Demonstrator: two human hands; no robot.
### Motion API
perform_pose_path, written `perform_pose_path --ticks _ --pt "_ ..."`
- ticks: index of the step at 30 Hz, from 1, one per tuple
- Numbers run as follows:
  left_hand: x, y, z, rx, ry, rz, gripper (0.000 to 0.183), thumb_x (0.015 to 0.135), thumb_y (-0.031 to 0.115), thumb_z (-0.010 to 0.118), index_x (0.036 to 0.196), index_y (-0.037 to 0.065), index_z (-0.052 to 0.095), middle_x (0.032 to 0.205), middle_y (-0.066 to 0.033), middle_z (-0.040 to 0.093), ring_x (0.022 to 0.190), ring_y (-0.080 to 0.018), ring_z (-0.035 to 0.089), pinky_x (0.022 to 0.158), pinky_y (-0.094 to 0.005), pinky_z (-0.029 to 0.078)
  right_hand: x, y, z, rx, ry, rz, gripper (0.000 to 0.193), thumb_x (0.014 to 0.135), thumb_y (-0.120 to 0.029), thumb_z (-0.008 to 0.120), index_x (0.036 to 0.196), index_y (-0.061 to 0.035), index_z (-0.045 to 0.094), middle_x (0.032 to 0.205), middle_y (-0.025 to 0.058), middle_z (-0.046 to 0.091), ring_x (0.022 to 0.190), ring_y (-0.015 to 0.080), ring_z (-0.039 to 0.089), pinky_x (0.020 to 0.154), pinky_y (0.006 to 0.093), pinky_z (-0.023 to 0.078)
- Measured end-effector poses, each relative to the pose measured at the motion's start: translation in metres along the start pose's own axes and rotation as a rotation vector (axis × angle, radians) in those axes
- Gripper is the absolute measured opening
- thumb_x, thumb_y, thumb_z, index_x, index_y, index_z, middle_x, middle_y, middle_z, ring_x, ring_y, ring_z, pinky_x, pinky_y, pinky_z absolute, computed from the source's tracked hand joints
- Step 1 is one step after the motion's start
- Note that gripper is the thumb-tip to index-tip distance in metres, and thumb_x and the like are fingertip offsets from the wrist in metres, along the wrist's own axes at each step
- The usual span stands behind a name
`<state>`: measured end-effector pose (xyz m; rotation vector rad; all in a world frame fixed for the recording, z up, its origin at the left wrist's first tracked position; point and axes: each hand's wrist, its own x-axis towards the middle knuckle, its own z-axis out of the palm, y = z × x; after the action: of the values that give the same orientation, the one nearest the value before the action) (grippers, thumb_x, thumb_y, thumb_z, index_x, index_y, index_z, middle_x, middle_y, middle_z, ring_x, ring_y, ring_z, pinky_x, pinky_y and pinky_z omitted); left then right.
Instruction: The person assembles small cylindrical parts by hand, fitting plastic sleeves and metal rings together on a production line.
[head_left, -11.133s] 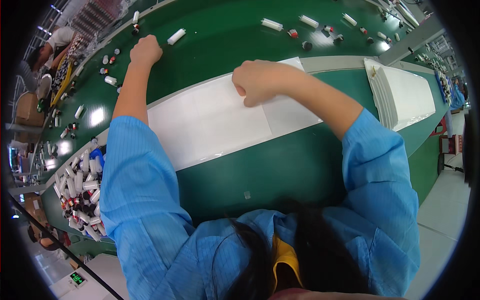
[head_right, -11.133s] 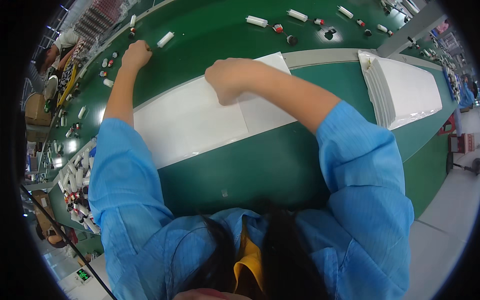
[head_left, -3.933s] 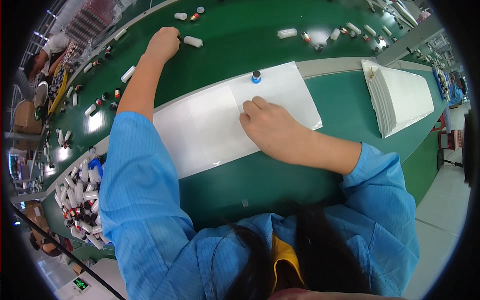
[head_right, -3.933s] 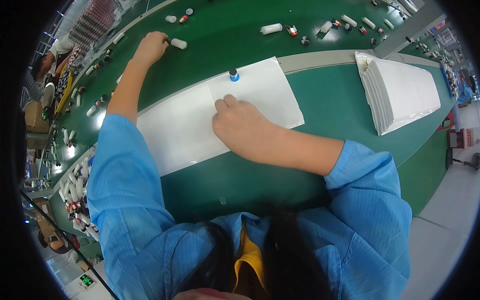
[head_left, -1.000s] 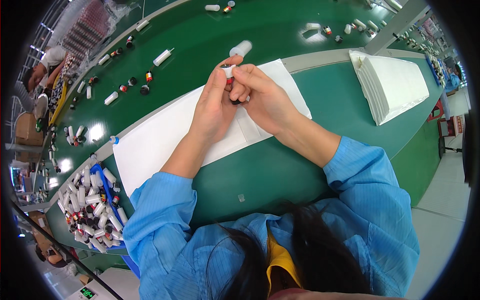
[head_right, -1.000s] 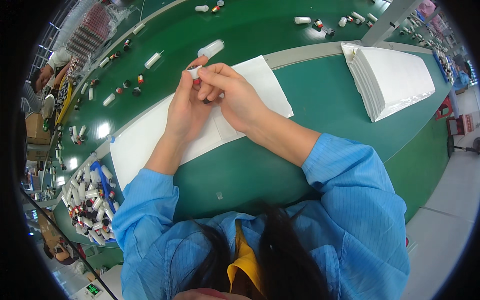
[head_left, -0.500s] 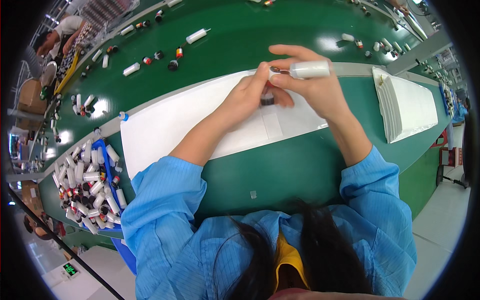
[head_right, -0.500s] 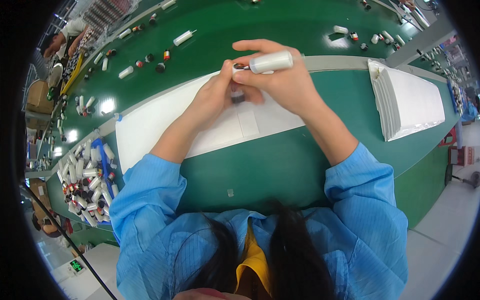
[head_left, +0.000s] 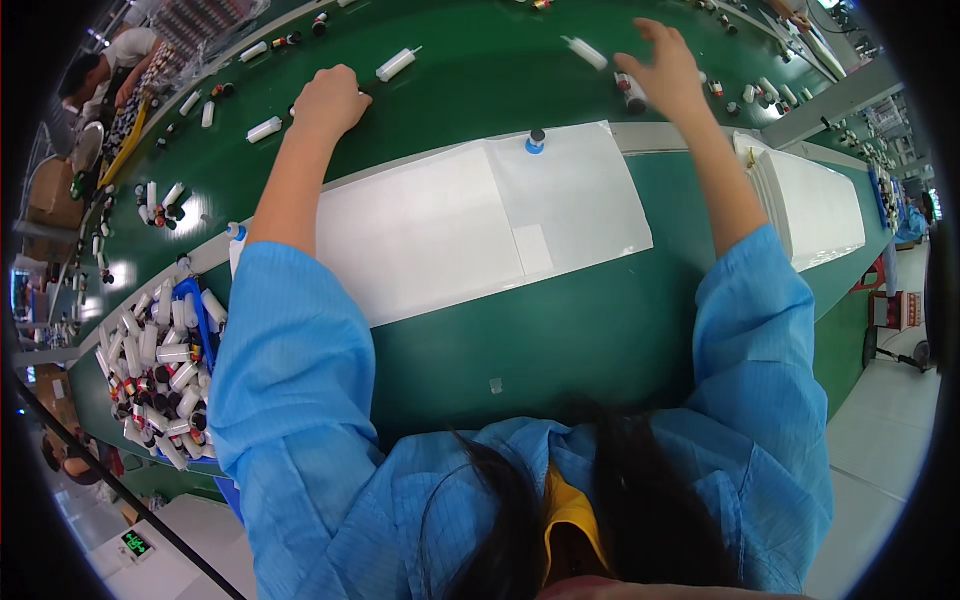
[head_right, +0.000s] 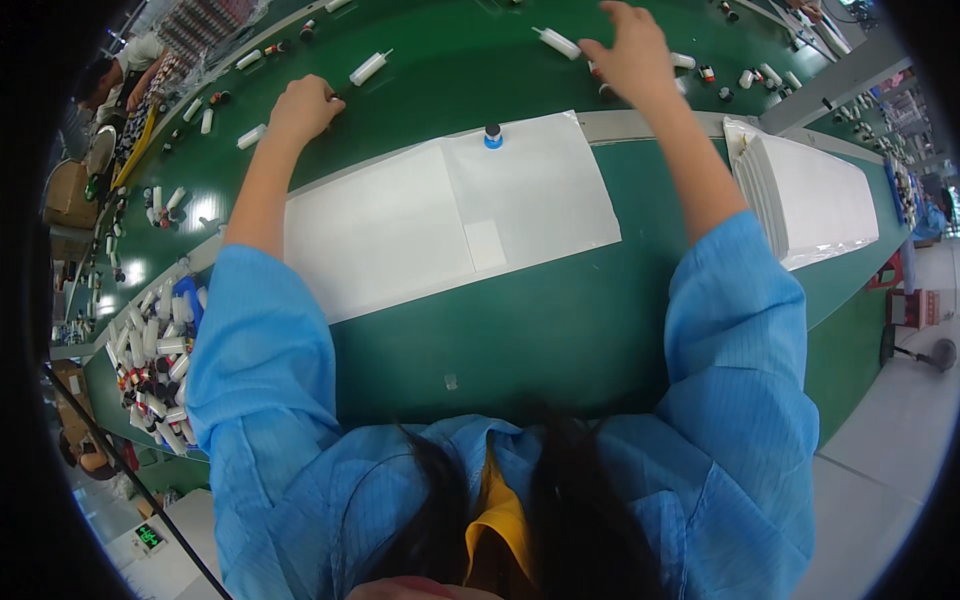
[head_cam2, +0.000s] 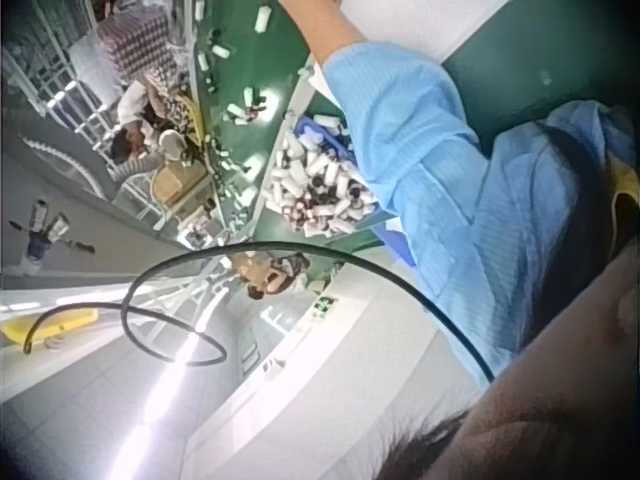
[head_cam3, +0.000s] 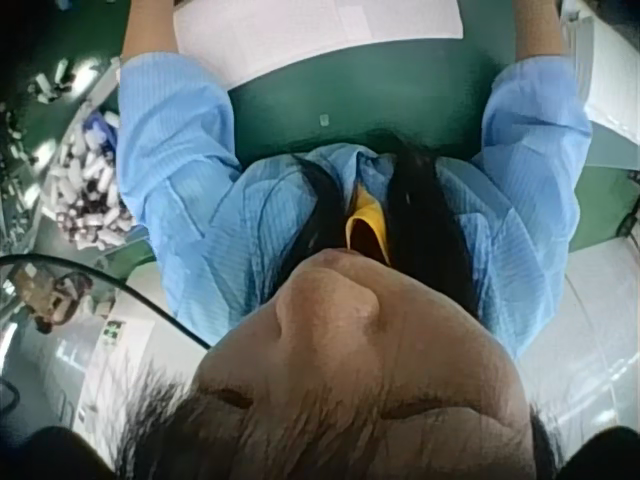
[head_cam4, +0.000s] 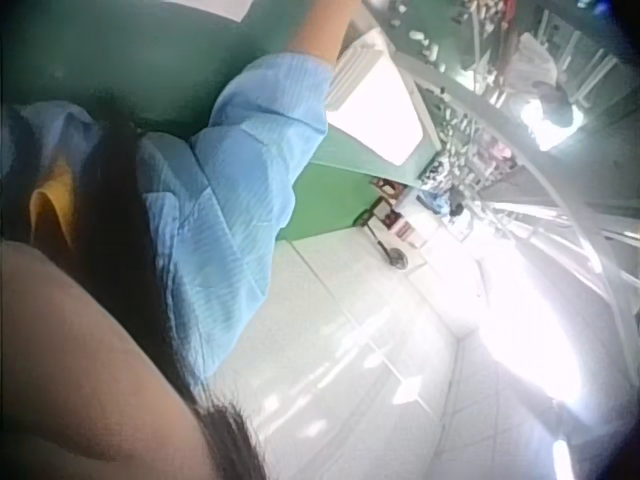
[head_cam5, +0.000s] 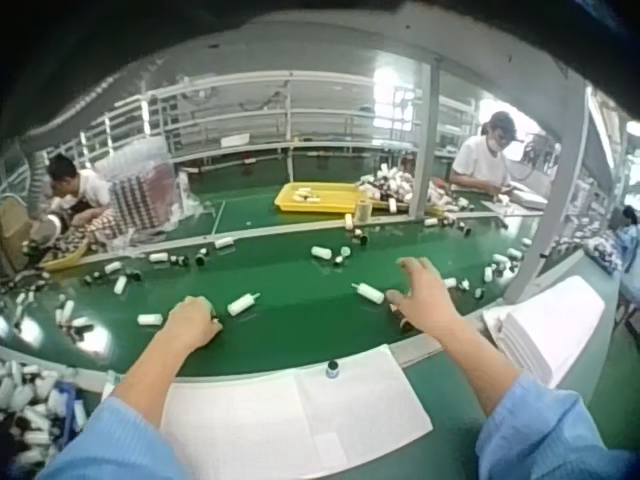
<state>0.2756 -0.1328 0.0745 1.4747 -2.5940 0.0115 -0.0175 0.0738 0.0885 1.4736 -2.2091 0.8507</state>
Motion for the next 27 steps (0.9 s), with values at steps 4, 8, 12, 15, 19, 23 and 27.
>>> perform_pose_path --ticks 4,8,12,15,19,23,27 --pt "0.001 -0.014 0.006 0.047 -0.054 0.163 0.027 0.076 0.021 0.06 0.093 0.0 0.061 0.097 -0.0199 0.06 0.093 -0.0341 0.058 0.08 -0.0391 0.048 -0.081 -0.08 -0.009 0.339 -0.363 -0.325 0.023 0.074 -0.009 0.059 0.097 -0.0049 0.059 0.095 0.0139 0.057 0.093 0.0263 0.055 0.078 0.0355 0.045" --pt "-0.022 0.004 -0.007 -0.032 -0.026 0.169 0.029 0.076 0.019 0.059 0.099 0.001 0.06 0.098 -0.0193 0.06 0.092 -0.0324 0.058 0.08 -0.037 0.048 -0.139 -0.119 -0.02 0.179 -0.555 -0.539 0.011 0.071 -0.002 0.054 0.079 0.0013 0.059 0.091 0.0187 0.055 0.094 0.0271 0.053 0.072 0.0368 0.047" --pt "-0.054 0.037 -0.005 -1.03 -0.127 0.19 0.028 0.085 0.016 0.051 0.105 -0.002 0.054 0.093 -0.0088 0.06 0.083 -0.0164 0.058 0.075 -0.0271 0.045 -0.123 -0.124 -0.017 0.051 -0.656 -0.643 0.007 0.065 -0.002 0.059 0.072 0.0011 0.056 0.082 0.0163 0.056 0.083 0.0267 0.056 0.066 0.0362 0.047" --pt "-0.065 0.066 0.002 -1.677 -0.442 0.184 0.028 0.088 0.014 0.048 0.109 -0.005 0.047 0.088 -0.0073 0.055 0.077 -0.0125 0.053 0.077 -0.0247 0.043 -0.08 -0.136 -0.007 -0.032 -1.012 -0.575 0.014 0.064 -0.007 0.065 0.071 0.0004 0.057 0.076 0.0127 0.057 0.073 0.0231 0.057 0.063 0.0329 0.047" --pt "-0.083 0.076 0.021 -1.964 -0.512 0.154 0.027 0.087 0.012 0.05 0.107 -0.006 0.047 0.086 -0.0068 0.053 0.074 -0.0126 0.051 0.081 -0.0282 0.044 -0.063 -0.14 -0.008 0.08 -1.416 -0.306 0.014 0.063 -0.009 0.066 0.069 -0.0004 0.057 0.066 0.0099 0.058 0.058 0.0173 0.057 0.053 0.0293 0.045" --pt "-0.09 0.075 0.032 -2.088 -0.456 0.208 0.031 0.089 0.014 0.049 0.111 -0.006 0.045 0.085 -0.0054 0.052 0.075 -0.0119 0.049 0.084 -0.0298 0.043 -0.089 -0.11 -0.007 0.375 -1.233 -0.281 0.013 0.067 -0.009 0.066 0.069 -0.0006 0.055 0.061 0.0068 0.056 0.052 0.0142 0.055 0.051 0.0272 0.044" --pt "-0.09 0.073 0.035 -2.065 -0.495 0.238 0.031 0.09 0.017 0.047 0.114 -0.002 0.045 0.08 -0.004 0.049 0.072 -0.0116 0.047 0.084 -0.0303 0.042 -0.126 -0.089 -0.003 0.884 -0.853 0.174 0.009 0.08 -0.006 0.058 0.074 -0.0019 0.052 0.069 0.0039 0.056 0.059 0.0131 0.057 0.057 0.0241 0.049"
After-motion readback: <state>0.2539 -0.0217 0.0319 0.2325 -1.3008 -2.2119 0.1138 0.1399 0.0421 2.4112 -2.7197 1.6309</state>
